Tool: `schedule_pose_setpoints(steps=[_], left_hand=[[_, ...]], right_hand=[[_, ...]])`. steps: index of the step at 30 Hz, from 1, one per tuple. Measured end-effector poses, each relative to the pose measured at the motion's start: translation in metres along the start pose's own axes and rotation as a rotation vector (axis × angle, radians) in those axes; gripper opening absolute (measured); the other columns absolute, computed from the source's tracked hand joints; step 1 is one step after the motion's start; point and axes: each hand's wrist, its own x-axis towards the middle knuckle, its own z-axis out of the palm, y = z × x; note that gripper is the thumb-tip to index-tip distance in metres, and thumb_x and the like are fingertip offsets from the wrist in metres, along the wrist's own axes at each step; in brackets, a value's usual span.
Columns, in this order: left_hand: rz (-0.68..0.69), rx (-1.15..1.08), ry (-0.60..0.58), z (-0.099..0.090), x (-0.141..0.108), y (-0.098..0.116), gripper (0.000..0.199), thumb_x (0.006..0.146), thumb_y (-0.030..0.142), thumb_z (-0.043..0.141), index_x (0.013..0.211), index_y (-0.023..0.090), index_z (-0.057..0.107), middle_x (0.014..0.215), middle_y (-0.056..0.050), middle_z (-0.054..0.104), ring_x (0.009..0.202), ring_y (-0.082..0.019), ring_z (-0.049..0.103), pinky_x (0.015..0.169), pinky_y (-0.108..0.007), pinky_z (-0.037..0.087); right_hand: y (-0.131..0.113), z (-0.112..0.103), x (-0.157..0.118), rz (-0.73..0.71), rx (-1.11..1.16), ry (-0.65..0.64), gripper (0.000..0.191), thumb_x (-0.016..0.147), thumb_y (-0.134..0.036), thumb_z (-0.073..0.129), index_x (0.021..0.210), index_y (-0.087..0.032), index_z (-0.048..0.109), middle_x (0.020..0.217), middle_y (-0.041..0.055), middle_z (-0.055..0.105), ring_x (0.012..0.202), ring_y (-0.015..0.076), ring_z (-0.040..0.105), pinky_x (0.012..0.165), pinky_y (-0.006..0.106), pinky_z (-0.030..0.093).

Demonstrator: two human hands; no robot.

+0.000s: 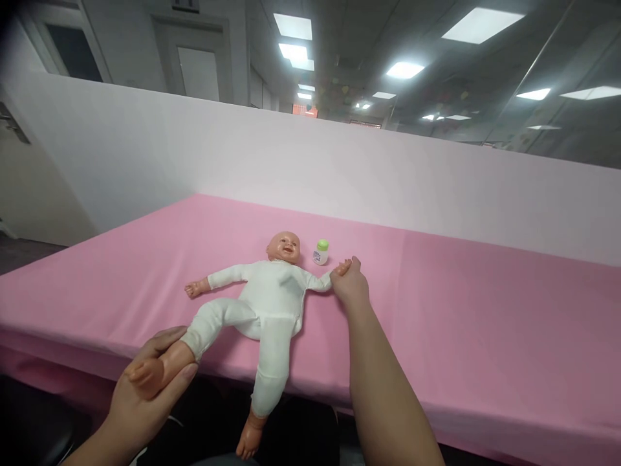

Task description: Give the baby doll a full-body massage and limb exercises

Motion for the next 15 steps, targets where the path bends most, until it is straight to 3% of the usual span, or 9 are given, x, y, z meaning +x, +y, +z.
schedule_pose_setpoints(steps=[3, 6, 9, 11, 15], left_hand=[[0.008, -0.040, 0.007, 0.009, 0.018, 0.007, 0.049, 0.089, 0.045, 0.075, 0.131, 0.026, 0.060, 0.125, -0.008, 0.070, 0.112, -0.031, 0.072, 0.094, -0.044, 0.063], [0.026, -0.099, 0.009, 0.020, 0.040, 0.016, 0.050, 0.088, 0.043, 0.076, 0.132, 0.025, 0.061, 0.128, -0.009, 0.069, 0.119, -0.031, 0.069, 0.102, -0.046, 0.059], [0.033, -0.153, 0.012, 0.033, 0.059, 0.025, 0.049, 0.087, 0.044, 0.078, 0.130, 0.024, 0.063, 0.130, -0.009, 0.069, 0.124, -0.032, 0.067, 0.112, -0.050, 0.053], [0.026, -0.154, 0.008, 0.043, 0.071, 0.030, 0.049, 0.087, 0.046, 0.078, 0.128, 0.023, 0.065, 0.130, -0.010, 0.069, 0.124, -0.032, 0.066, 0.113, -0.051, 0.051], [-0.040, -0.148, -0.044, 0.063, 0.089, 0.036, 0.049, 0.088, 0.050, 0.077, 0.126, 0.021, 0.066, 0.130, -0.012, 0.069, 0.125, -0.033, 0.065, 0.112, -0.053, 0.050]], right_hand=[[-0.019, 0.005, -0.013, -0.131, 0.127, 0.091, 0.092, 0.083, -0.048, 0.071, 0.162, -0.019, 0.035, 0.119, 0.0113, 0.075, 0.095, 0.0284, 0.074, 0.088, 0.043, 0.058], [-0.036, 0.014, -0.029, -0.357, 0.198, 0.085, 0.074, 0.085, -0.044, 0.071, 0.152, -0.022, 0.050, 0.116, 0.0081, 0.074, 0.088, 0.0233, 0.071, 0.084, 0.039, 0.060], [-0.049, 0.023, -0.044, -0.625, 0.095, 0.009, 0.047, 0.090, -0.032, 0.068, 0.137, -0.025, 0.067, 0.119, 0.0087, 0.072, 0.104, 0.0267, 0.068, 0.092, 0.043, 0.058], [-0.054, 0.028, -0.052, -0.771, -0.008, -0.045, 0.041, 0.092, -0.024, 0.066, 0.132, -0.028, 0.071, 0.116, 0.0085, 0.071, 0.110, 0.0281, 0.064, 0.097, 0.045, 0.056], [-0.060, 0.035, -0.061, -0.889, -0.134, -0.128, 0.031, 0.094, -0.020, 0.067, 0.119, -0.033, 0.079, 0.110, 0.0069, 0.070, 0.106, 0.0274, 0.063, 0.098, 0.046, 0.054]])
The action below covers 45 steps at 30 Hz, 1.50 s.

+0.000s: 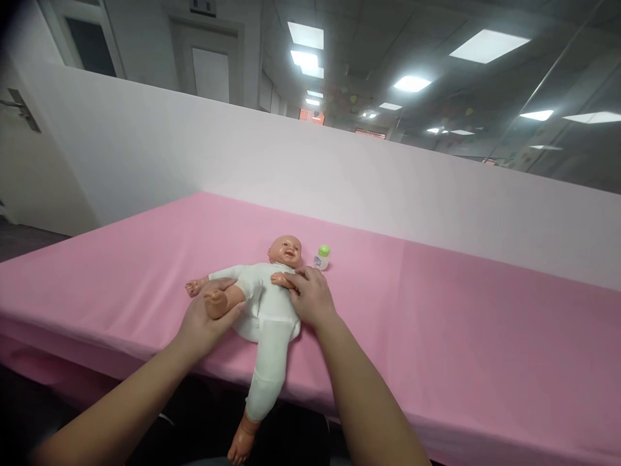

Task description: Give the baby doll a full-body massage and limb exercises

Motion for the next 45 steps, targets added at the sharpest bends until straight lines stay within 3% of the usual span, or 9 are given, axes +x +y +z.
schedule_pose_setpoints(steps=[8, 14, 18, 23, 27, 32, 37, 42, 45], left_hand=[[-0.053, -0.011, -0.074, 0.010, 0.014, 0.001, 0.043, 0.090, 0.049, 0.073, 0.121, 0.020, 0.070, 0.129, -0.013, 0.072, 0.122, -0.034, 0.068, 0.109, -0.054, 0.053], [-0.004, 0.027, -0.011, -0.012, -0.010, -0.004, 0.050, 0.087, 0.052, 0.077, 0.126, 0.023, 0.068, 0.129, -0.010, 0.072, 0.122, -0.034, 0.068, 0.110, -0.052, 0.053], [-0.016, 0.041, 0.027, -0.036, -0.041, -0.019, 0.048, 0.087, 0.050, 0.077, 0.126, 0.024, 0.066, 0.125, -0.008, 0.073, 0.115, -0.032, 0.072, 0.103, -0.047, 0.059], [-0.065, 0.142, 0.059, -0.064, -0.076, -0.039, 0.045, 0.087, 0.052, 0.075, 0.124, 0.028, 0.067, 0.118, -0.006, 0.075, 0.105, -0.032, 0.075, 0.092, -0.045, 0.064], [-0.054, 0.157, 0.038, -0.073, -0.093, -0.047, 0.045, 0.085, 0.051, 0.077, 0.123, 0.029, 0.067, 0.116, -0.005, 0.075, 0.104, -0.032, 0.075, 0.091, -0.046, 0.064], [-0.041, 0.132, 0.017, -0.069, -0.091, -0.047, 0.045, 0.087, 0.049, 0.077, 0.125, 0.029, 0.065, 0.119, -0.006, 0.072, 0.105, -0.031, 0.074, 0.093, -0.047, 0.063], [0.001, 0.055, 0.002, -0.053, -0.062, -0.035, 0.048, 0.088, 0.047, 0.077, 0.129, 0.028, 0.064, 0.124, -0.007, 0.071, 0.113, -0.031, 0.071, 0.098, -0.045, 0.060], [0.009, 0.004, 0.011, -0.020, -0.015, -0.012, 0.053, 0.084, 0.052, 0.080, 0.127, 0.023, 0.067, 0.128, -0.009, 0.071, 0.121, -0.034, 0.068, 0.109, -0.051, 0.052], [-0.023, -0.013, -0.016, 0.001, 0.009, 0.000, 0.051, 0.084, 0.054, 0.079, 0.122, 0.020, 0.070, 0.124, -0.011, 0.073, 0.119, -0.035, 0.068, 0.107, -0.052, 0.052]], right_hand=[[0.003, -0.004, 0.001, 0.057, 0.120, -0.091, 0.019, 0.098, -0.028, 0.066, 0.112, -0.031, 0.079, 0.110, 0.0038, 0.075, 0.109, 0.0254, 0.066, 0.101, 0.044, 0.051], [0.032, -0.016, 0.000, 0.367, 0.389, 0.175, 0.044, 0.089, -0.041, 0.073, 0.130, -0.026, 0.069, 0.120, 0.0057, 0.076, 0.108, 0.0256, 0.070, 0.097, 0.043, 0.056], [0.059, -0.031, -0.001, 0.659, 0.429, 0.325, 0.064, 0.083, -0.051, 0.075, 0.139, -0.023, 0.060, 0.109, 0.0075, 0.077, 0.096, 0.0256, 0.074, 0.088, 0.040, 0.058], [0.090, -0.040, -0.009, 0.990, 0.334, 0.195, 0.084, 0.077, -0.047, 0.076, 0.152, -0.019, 0.049, 0.115, 0.0153, 0.075, 0.093, 0.0316, 0.074, 0.079, 0.042, 0.058], [0.105, -0.037, -0.017, 1.102, 0.319, -0.027, 0.085, 0.073, -0.040, 0.076, 0.151, -0.017, 0.052, 0.114, 0.0176, 0.075, 0.083, 0.0331, 0.073, 0.072, 0.045, 0.058], [0.095, -0.033, -0.013, 0.961, 0.266, 0.193, 0.081, 0.079, -0.044, 0.073, 0.153, -0.019, 0.049, 0.119, 0.0158, 0.074, 0.099, 0.0319, 0.073, 0.086, 0.043, 0.057], [0.055, -0.025, -0.002, 0.628, 0.349, 0.409, 0.071, 0.084, -0.045, 0.073, 0.149, -0.023, 0.054, 0.114, 0.0088, 0.076, 0.095, 0.0248, 0.072, 0.089, 0.040, 0.057], [0.019, -0.007, 0.001, 0.250, 0.406, 0.184, 0.031, 0.082, -0.038, 0.083, 0.110, -0.026, 0.078, 0.112, 0.0062, 0.077, 0.105, 0.0265, 0.069, 0.095, 0.043, 0.056], [0.012, 0.001, 0.001, 0.116, 0.318, 0.035, 0.027, 0.080, -0.029, 0.086, 0.106, -0.029, 0.081, 0.112, 0.0054, 0.077, 0.112, 0.0287, 0.066, 0.105, 0.048, 0.051]])
